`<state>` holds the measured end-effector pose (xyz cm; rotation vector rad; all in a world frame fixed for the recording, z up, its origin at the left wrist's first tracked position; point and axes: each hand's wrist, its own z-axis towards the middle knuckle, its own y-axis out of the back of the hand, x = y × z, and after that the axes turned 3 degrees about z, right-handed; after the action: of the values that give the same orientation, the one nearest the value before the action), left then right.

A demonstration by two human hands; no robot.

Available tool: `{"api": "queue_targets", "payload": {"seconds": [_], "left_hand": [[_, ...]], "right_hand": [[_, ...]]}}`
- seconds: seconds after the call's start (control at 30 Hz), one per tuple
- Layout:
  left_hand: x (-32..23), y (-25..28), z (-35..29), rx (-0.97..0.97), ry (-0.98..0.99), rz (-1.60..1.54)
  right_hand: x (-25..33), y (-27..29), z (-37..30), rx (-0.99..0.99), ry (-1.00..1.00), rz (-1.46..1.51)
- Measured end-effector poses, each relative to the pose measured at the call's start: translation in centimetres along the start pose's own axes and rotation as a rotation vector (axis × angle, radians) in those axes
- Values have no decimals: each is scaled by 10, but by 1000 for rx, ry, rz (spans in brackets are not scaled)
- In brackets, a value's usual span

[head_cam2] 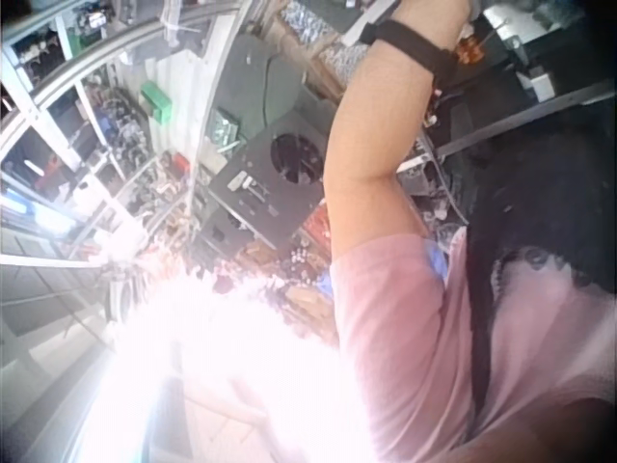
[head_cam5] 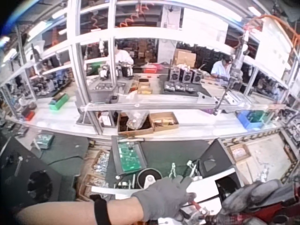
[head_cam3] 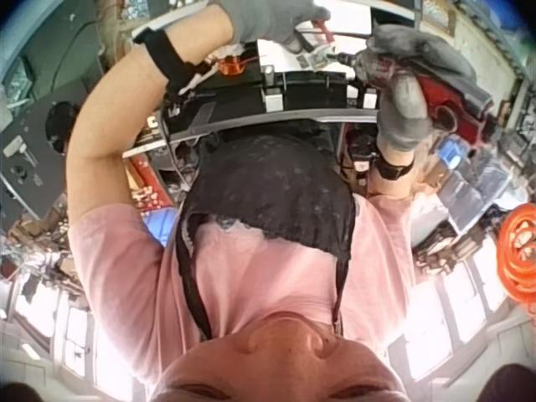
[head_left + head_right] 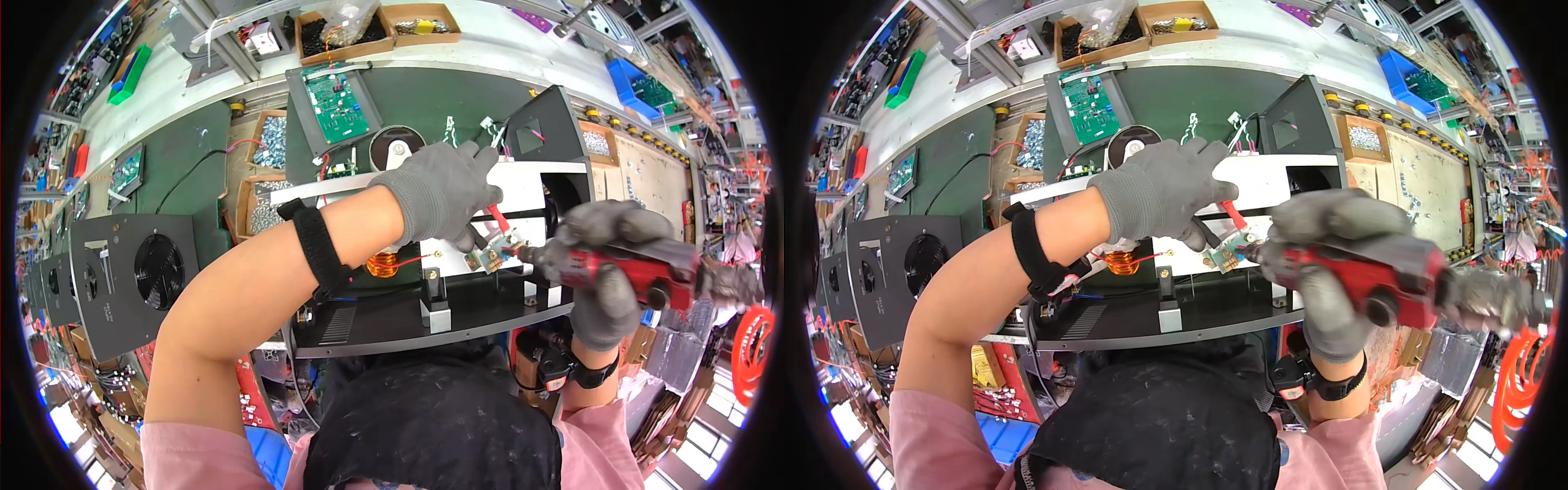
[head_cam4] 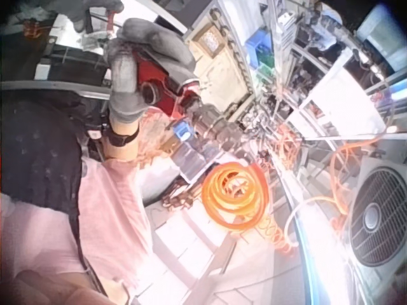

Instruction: The worker is assembling internal components of a large electronic device, likely an inverter or power supply unit, on a factory production line.

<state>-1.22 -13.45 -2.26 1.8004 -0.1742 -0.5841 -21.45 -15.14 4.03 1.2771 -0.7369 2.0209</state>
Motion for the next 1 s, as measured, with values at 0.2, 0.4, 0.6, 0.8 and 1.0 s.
{"api": "queue_targets", "payload": {"seconds": [0.2, 0.4, 0.6, 0.8, 1.0], "left_hand": [[-5, 0, 8, -34, -10, -1], [-6, -6, 18, -58, -4, 35], [-1, -18, 21, -99, -27, 71], [-2, -21, 34, -49, -27, 60], [1, -29, 41, -110, -48, 83]], "right_hand": [[0, 16, -4, -125, 151, -173], [-13, 23, -10, -129, 125, -147], [-27, 19, -14, -213, 143, -277], [-28, 20, -17, -399, 132, -226], [-35, 24, -22, -338, 182, -254]]}}
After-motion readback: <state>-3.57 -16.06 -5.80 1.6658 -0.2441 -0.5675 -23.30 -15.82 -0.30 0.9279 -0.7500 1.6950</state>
